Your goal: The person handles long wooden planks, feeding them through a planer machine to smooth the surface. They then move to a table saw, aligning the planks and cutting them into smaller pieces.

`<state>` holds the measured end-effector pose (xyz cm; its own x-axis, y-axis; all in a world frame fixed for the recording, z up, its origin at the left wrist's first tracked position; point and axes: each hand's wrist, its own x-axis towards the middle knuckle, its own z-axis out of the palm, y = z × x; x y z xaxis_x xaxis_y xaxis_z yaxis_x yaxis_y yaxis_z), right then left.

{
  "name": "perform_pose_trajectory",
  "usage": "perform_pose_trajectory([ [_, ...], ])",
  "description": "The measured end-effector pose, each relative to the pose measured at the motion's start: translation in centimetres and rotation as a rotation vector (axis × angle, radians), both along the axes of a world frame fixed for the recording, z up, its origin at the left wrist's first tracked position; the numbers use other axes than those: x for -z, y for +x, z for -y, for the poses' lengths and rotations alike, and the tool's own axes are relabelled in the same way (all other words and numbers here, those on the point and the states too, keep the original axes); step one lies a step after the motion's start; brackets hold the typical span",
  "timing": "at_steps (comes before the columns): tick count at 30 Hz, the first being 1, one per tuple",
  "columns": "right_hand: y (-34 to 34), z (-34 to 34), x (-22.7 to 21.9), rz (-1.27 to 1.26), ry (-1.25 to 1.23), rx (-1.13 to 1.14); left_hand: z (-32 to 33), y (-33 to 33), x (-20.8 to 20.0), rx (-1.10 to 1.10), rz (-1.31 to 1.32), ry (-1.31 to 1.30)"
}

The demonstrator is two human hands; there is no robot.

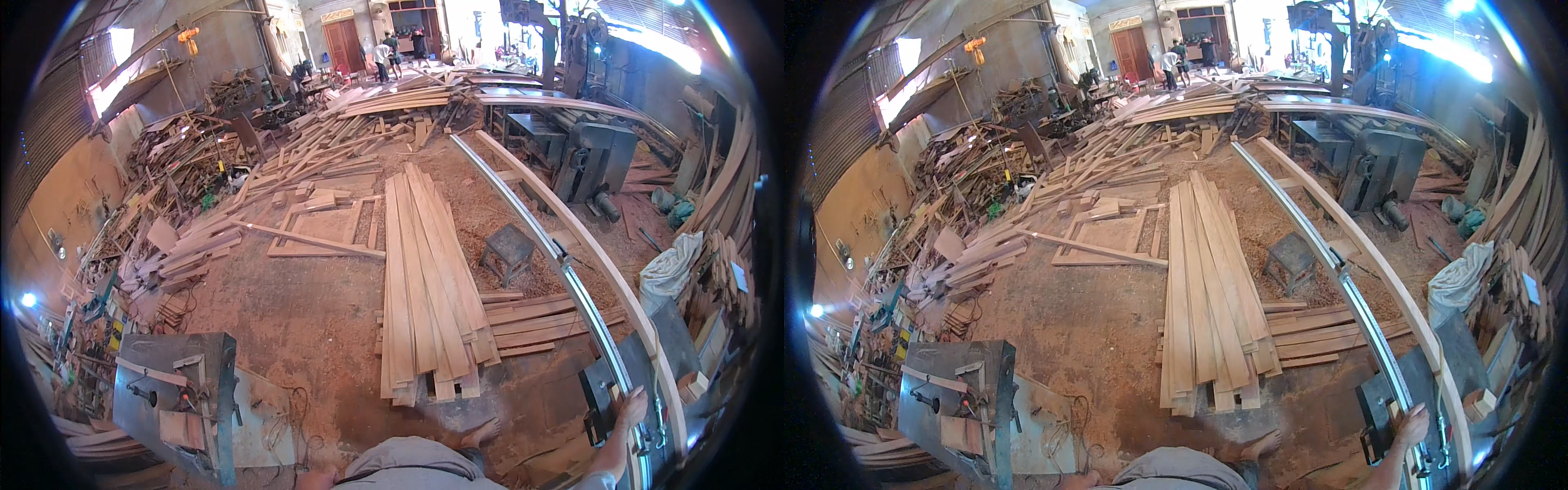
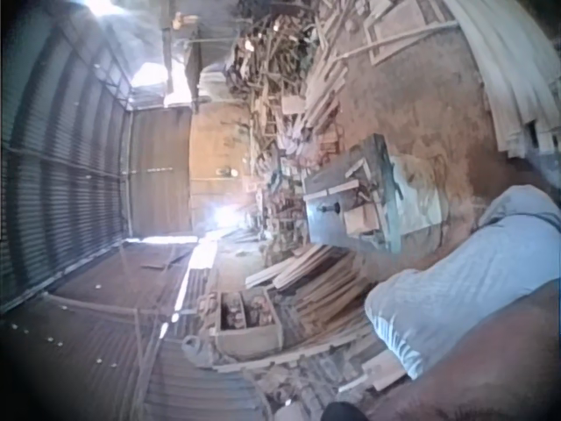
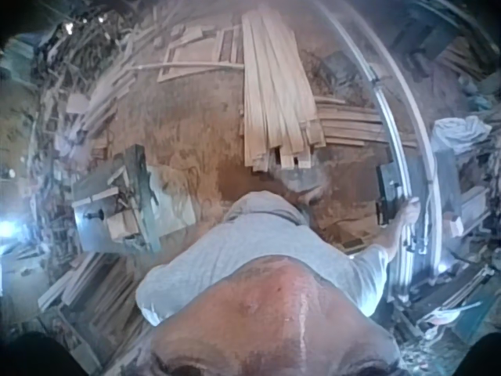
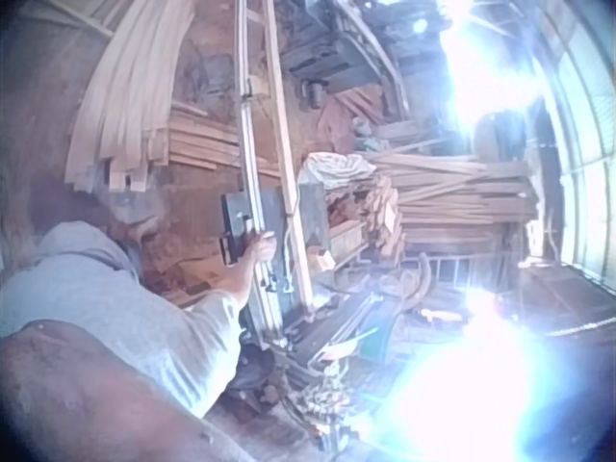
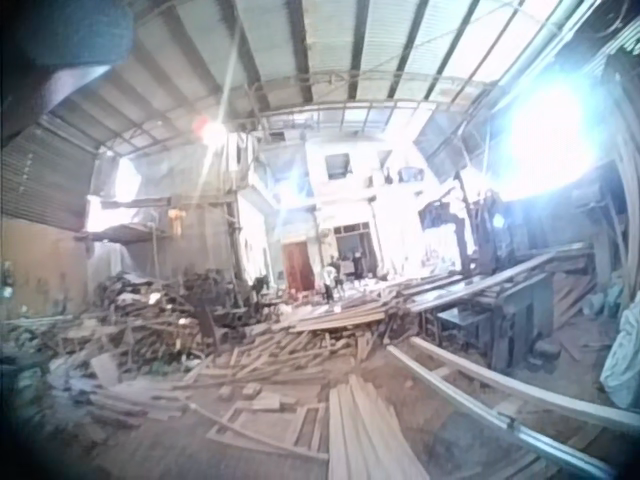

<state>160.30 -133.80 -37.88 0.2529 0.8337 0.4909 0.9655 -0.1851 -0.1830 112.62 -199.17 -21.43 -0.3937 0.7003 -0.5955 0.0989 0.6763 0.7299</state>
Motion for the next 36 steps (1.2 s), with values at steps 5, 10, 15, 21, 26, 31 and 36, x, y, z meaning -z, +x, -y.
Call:
perform_pose_trajectory([
  [5,-0.5,0.1,-0.1,-0.028,-0.002,0.011,0.4,0.5,0.2,0.006,0.005,-0.004],
  [10,-1.1,0.6,-1.3,-0.058,-0.025,0.030,0.8,0.1,0.7,0.087,0.053,-0.035],
  [15,-1.3,0.3,-0.9,-0.055,-0.003,0.008,1.0,-2.4,0.8,0.261,0.050,-0.114],
  [21,-0.1,0.2,-0.4,-0.009,0.009,0.008,-0.7,-3.4,2.1,0.381,-0.020,-0.067],
  [26,-2.0,1.2,-2.5,-0.042,-0.070,0.020,-3.6,-1.9,4.1,0.404,-0.046,0.089],
  [31,-1.4,1.4,-1.4,0.122,-0.034,-0.039,-5.7,-1.1,5.7,0.443,-0.045,0.137],
  [36,-2.0,1.2,-1.5,-0.001,-0.018,0.019,-6.9,-1.4,6.3,0.469,-0.040,0.144],
])
